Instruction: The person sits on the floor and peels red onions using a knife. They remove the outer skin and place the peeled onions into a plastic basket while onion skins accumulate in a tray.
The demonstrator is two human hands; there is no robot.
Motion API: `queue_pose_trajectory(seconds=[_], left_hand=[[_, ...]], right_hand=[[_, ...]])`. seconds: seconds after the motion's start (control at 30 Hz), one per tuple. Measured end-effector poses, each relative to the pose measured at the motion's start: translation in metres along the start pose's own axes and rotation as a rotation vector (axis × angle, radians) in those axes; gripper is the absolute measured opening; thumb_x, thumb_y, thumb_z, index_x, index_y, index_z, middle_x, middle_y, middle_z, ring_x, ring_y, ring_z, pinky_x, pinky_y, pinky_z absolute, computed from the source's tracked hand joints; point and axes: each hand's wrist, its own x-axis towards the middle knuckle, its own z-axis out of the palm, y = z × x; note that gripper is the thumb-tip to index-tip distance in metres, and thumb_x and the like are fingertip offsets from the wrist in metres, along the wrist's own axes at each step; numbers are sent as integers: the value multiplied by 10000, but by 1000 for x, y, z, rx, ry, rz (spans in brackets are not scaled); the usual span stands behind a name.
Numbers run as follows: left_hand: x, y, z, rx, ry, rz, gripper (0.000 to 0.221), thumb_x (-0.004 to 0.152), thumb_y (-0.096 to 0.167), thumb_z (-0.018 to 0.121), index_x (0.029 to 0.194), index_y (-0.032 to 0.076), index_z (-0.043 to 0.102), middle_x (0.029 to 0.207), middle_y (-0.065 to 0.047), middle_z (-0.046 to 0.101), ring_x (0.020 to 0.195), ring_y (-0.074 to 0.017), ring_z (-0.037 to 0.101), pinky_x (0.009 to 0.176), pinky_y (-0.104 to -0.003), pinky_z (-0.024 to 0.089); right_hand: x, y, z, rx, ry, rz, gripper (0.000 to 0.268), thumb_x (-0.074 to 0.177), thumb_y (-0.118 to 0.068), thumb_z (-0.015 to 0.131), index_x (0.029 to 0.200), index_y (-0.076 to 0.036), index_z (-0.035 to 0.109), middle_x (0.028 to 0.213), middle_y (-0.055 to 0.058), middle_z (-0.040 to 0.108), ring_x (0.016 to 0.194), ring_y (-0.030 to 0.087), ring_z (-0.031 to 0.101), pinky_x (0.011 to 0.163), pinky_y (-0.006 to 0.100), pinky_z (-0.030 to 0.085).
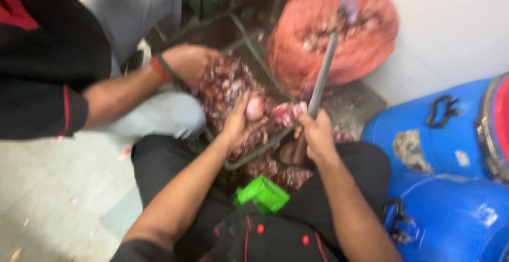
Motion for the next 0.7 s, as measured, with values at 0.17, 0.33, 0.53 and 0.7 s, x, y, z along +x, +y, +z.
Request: queue_pose_trajectory(seconds=[0.17,0.33,0.53,0.7], left_hand=[[-10,-6,2,-70,-72,-200,573,959,672,450,1023,153,683,851,-25,703,723,-201,655,541,-389,495],[-32,-3,17,-137,-200,-145,504,1031,543,521,1077,75,699,951,-87,723,819,-227,684,677,-367,536],[-54,-6,34,-248,-269,-256,364,1018,417,519,1165,113,655,1034,-62,732,900,-223,701,723,-401,559],[-62,-9,38,-189,-367,-278,435,1032,415,468,1244,84,653,1066,-89,734,912,-234,700,738,-391,563]], right_hand=[[-24,4,2,45,-21,77,276,1041,-322,461,1059,-98,623,822,14,644,472,92,534,400,247,443],[-81,-12,2,66,-117,49,203,1074,-244,465,1038,-79,576,871,25,651,596,80,591,502,252,495],[-121,-5,20,-269,-98,147,281,1079,-273,491,895,-76,569,646,3,532,461,76,472,411,269,379],[-120,-14,26,-416,-22,137,323,1056,-303,510,832,-73,550,593,-5,538,436,82,481,397,285,374]])
